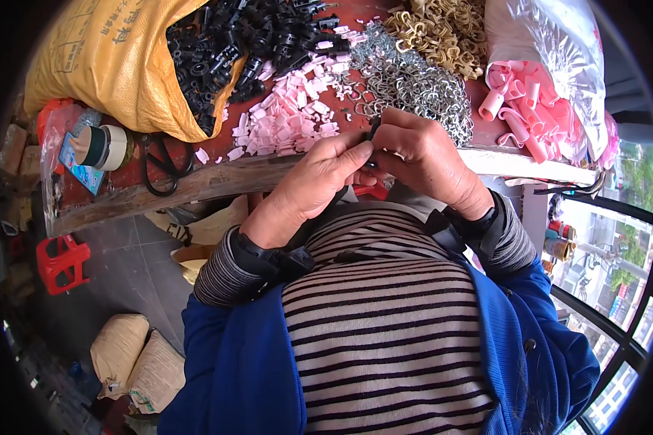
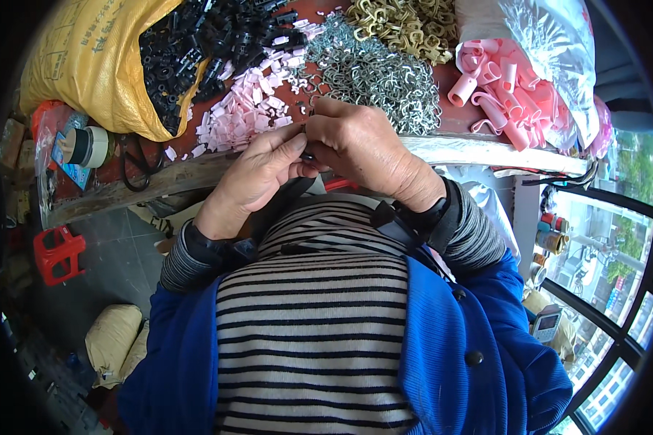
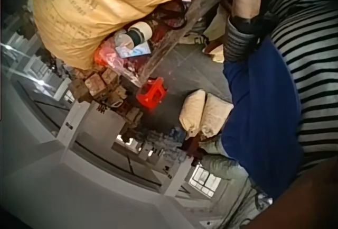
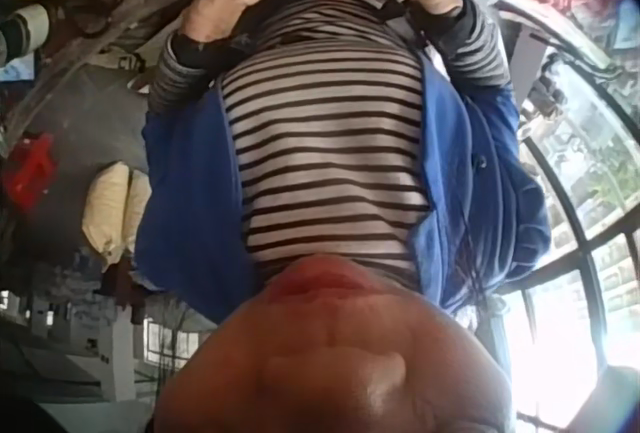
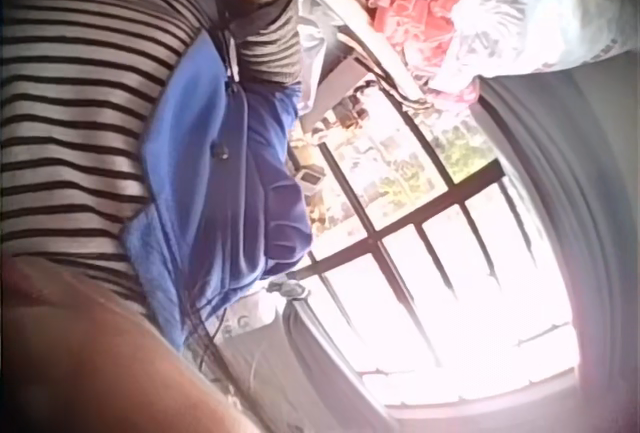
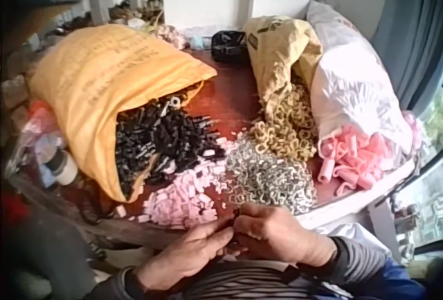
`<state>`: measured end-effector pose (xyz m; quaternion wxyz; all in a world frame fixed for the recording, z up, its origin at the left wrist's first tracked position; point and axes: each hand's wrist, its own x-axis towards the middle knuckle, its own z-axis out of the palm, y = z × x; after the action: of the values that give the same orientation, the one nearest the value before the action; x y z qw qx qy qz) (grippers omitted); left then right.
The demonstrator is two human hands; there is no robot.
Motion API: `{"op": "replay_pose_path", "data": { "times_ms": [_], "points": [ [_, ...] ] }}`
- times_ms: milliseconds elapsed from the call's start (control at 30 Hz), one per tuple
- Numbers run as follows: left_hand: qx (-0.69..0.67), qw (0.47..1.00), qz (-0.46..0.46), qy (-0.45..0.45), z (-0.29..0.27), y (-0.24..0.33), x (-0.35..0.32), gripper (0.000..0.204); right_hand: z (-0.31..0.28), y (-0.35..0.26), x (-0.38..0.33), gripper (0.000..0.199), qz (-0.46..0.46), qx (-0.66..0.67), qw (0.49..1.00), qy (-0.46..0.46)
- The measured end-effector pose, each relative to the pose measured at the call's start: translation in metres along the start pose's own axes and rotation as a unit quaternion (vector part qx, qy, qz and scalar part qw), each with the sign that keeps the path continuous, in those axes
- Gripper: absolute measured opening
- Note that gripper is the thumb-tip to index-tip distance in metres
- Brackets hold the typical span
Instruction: Assembling small mechanical components by fitting metal clips and springs onto plastic parts.
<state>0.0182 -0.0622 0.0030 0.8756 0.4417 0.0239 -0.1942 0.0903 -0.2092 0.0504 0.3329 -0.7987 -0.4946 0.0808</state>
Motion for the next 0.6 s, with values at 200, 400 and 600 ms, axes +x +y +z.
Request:
{"op": "replay_pose_path", "data": {
  "times_ms": [200,400,600],
  "points": [
    [-0.108,0.994,0.003,-0.004,-0.009,0.001,0.004,0.028,0.010,0.017,0.001,0.013,-0.001,0.127,0.989,0.072],
    [-0.136,0.990,-0.019,-0.004,-0.009,0.006,0.012,0.024,-0.012,0.050,-0.016,0.010,0.094,0.069,0.975,0.189],
    [-0.154,0.985,-0.063,0.051,-0.003,0.001,0.028,0.023,-0.014,0.083,-0.031,0.006,0.133,-0.243,0.956,0.096]
  ]
}}
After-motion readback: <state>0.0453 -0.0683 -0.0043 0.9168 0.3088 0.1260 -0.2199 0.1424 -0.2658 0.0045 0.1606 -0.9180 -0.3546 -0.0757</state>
